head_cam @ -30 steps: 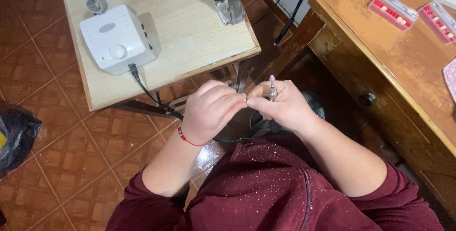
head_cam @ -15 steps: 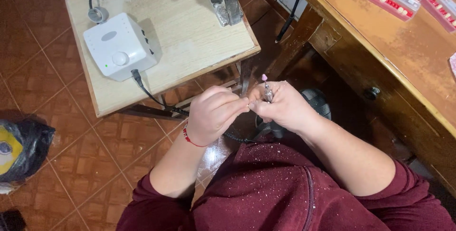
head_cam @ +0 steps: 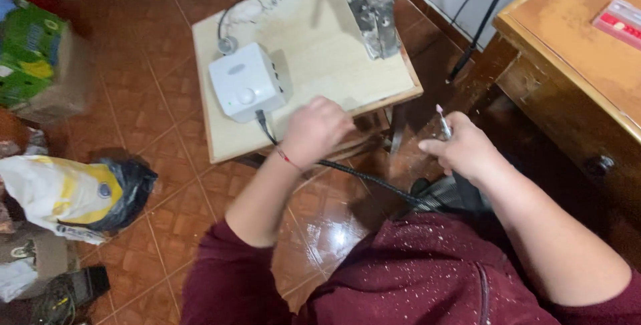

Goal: The person works on a dental cast, using a metal tool to apply and shape pink wax material onto the model. They then use a rotary tool to grind a small tooth-shaped object. Finally, they place the prepared tooth onto the dental cast and adjust it with their fingers.

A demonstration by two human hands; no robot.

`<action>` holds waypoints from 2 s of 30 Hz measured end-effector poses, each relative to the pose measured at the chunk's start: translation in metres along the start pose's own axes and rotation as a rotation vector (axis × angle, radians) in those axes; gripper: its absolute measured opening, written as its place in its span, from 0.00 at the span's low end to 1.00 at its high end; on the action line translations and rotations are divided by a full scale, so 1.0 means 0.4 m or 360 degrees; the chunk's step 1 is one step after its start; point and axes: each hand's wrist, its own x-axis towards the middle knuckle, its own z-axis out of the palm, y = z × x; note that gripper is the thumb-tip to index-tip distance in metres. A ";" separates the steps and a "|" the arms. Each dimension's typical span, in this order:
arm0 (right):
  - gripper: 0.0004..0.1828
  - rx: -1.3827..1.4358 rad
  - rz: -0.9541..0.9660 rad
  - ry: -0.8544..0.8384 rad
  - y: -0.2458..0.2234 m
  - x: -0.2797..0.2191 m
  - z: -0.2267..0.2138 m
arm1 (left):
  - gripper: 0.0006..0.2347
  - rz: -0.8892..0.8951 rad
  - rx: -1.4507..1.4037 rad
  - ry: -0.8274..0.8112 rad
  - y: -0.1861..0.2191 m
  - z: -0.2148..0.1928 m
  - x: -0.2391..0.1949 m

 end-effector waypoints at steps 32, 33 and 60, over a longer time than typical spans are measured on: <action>0.46 -0.0117 -0.1158 0.0071 -0.221 -0.179 -0.069 | 0.02 -0.1068 -0.1488 0.0399 0.143 0.037 -0.016; 0.50 -0.0449 -0.0976 0.0245 -0.247 -0.217 -0.084 | 0.03 -0.1068 -0.0818 0.0419 0.090 0.021 -0.007; 0.04 -0.0754 -0.0597 0.2241 0.465 -0.594 -0.619 | 0.08 -0.0118 -0.0590 0.0201 0.523 0.083 0.521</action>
